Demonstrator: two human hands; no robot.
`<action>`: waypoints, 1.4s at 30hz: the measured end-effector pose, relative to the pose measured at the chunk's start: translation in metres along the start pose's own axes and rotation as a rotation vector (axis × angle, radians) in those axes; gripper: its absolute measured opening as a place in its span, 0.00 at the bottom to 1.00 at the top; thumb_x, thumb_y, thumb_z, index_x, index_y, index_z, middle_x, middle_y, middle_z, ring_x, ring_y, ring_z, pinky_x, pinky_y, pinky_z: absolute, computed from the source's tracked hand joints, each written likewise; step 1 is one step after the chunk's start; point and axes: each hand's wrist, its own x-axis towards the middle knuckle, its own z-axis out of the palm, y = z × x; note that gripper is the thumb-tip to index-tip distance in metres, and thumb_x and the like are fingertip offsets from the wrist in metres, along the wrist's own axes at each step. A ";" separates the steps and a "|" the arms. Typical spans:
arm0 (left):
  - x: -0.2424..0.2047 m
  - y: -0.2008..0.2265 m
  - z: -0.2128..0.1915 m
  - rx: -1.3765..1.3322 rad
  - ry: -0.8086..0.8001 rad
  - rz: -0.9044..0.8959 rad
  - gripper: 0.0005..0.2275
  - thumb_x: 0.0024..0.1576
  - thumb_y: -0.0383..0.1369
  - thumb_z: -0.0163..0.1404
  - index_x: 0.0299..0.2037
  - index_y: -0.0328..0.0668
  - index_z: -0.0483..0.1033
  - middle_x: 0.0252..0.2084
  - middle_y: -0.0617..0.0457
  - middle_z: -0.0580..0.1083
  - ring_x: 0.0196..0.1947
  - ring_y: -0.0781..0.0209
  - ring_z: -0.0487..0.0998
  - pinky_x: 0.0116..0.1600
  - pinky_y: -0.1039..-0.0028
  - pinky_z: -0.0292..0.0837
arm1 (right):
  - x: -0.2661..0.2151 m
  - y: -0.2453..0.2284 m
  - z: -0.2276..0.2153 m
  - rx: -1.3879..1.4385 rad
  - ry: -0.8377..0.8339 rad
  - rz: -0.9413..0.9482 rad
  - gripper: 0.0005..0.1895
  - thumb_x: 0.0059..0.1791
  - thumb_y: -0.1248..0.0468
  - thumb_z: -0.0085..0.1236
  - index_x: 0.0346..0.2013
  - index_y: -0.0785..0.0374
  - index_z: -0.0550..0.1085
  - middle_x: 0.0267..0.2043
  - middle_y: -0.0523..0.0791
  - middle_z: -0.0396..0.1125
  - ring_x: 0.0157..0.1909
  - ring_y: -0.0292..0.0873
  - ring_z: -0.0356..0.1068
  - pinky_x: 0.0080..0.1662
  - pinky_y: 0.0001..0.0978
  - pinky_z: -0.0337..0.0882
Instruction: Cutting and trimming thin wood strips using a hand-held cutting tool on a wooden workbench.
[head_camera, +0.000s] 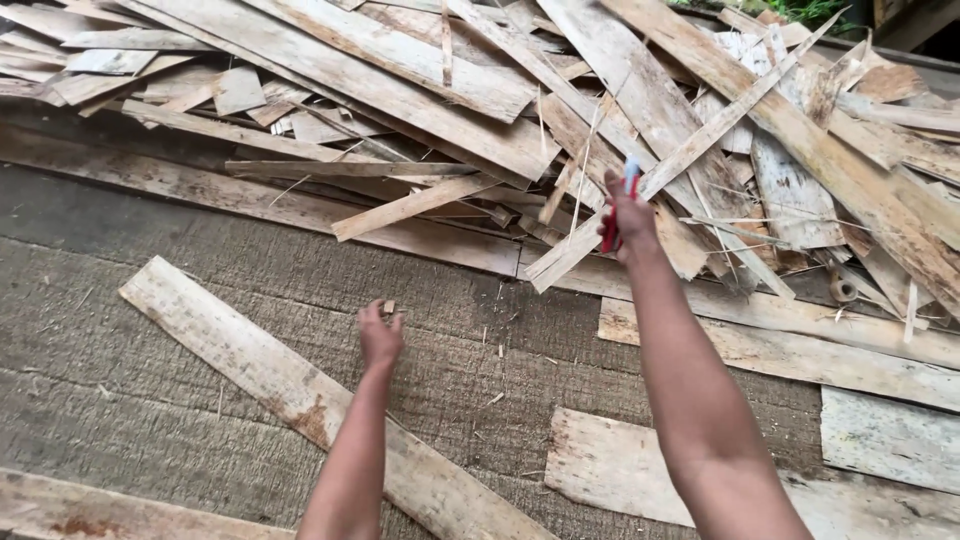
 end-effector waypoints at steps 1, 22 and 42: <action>0.001 0.002 -0.005 -0.005 -0.003 0.005 0.20 0.54 0.29 0.62 0.57 0.40 0.73 0.48 0.45 0.71 0.50 0.44 0.78 0.53 0.61 0.79 | 0.021 0.020 -0.007 0.000 0.006 -0.005 0.45 0.50 0.38 0.63 0.63 0.72 0.62 0.47 0.51 0.64 0.25 0.32 0.67 0.25 0.20 0.77; 0.065 0.000 0.085 -0.121 -0.141 0.143 0.10 0.47 0.36 0.63 0.39 0.51 0.82 0.36 0.54 0.77 0.38 0.58 0.82 0.44 0.69 0.80 | 0.013 0.092 0.035 -0.189 -0.146 0.132 0.17 0.44 0.53 0.72 0.36 0.60 0.77 0.16 0.45 0.67 0.15 0.40 0.69 0.19 0.30 0.74; -0.123 0.106 0.090 0.130 -1.066 0.586 0.13 0.49 0.28 0.63 0.45 0.42 0.80 0.43 0.48 0.80 0.40 0.49 0.81 0.48 0.60 0.77 | -0.247 0.303 -0.170 -0.229 -0.113 0.520 0.13 0.46 0.68 0.62 0.44 0.68 0.76 0.39 0.52 0.77 0.27 0.41 0.76 0.26 0.29 0.77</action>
